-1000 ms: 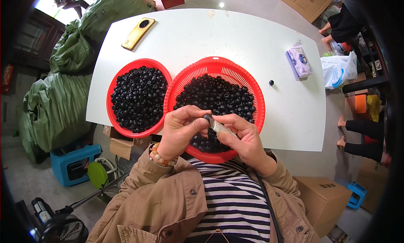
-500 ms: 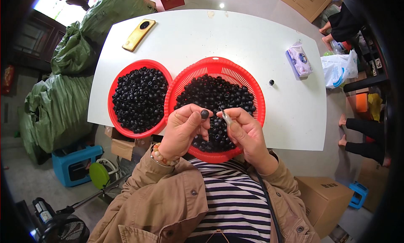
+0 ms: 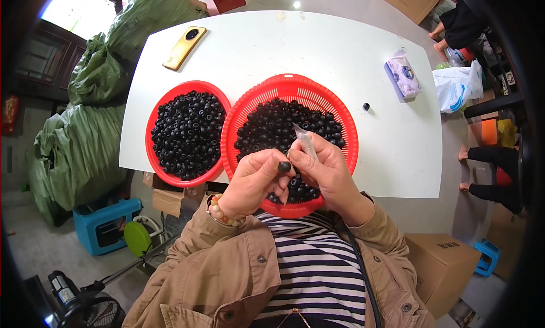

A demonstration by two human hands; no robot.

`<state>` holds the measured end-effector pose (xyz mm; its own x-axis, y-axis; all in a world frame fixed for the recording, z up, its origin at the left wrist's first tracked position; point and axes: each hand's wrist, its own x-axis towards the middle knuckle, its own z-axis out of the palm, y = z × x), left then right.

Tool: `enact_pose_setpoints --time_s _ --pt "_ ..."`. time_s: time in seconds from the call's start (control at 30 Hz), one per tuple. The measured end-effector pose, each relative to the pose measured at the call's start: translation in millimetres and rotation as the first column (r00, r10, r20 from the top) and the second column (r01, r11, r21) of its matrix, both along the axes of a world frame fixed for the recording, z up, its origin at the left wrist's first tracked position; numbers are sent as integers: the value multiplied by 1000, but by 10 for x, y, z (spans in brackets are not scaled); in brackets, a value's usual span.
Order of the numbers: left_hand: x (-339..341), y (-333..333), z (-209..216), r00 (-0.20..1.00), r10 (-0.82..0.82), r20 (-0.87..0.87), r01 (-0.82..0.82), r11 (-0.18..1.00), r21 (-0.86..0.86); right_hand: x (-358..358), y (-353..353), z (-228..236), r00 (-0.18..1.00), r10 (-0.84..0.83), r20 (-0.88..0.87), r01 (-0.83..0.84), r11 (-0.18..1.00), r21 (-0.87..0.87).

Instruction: The person sorts through berries by moving them from one red plastic basket to another, using a needle tool to inspect or clean each berry.

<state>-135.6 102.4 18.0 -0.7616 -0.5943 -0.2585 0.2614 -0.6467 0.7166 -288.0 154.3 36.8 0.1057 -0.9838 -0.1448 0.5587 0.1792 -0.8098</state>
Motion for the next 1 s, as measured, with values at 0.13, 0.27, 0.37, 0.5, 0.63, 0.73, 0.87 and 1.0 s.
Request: enact_pose_setpoints --time_s 0.13,0.27,0.37,0.5,0.63,0.73,0.87,1.0 --pt "11 -29 -23 998 -8 -55 8 1000 -3 4 27 -51 998 -44 -41 43 998 -36" --pt "4 -43 -30 999 23 -36 -23 1000 11 -11 32 22 997 11 74 -1 991 -134" --pt "13 -73 -40 998 27 -50 -27 1000 0 15 35 -7 998 -40 -38 35 990 -133" --pt "35 -59 25 999 4 46 -2 999 -41 35 16 -10 962 -100 -253 54 982 -180" --pt "42 -34 -61 983 -157 96 166 982 -91 61 30 -55 961 -88 -263 72 995 -67" --pt "72 -66 -56 991 -131 40 135 982 -128 57 16 -111 952 -94 -292 84 995 -49" --pt "225 -281 106 974 101 203 -37 954 -298 -3 58 -180 937 -172 -305 187 982 18" --pt "578 -607 57 795 513 325 -251 765 -593 -52 76 -239 864 -244 -441 238 969 -68"
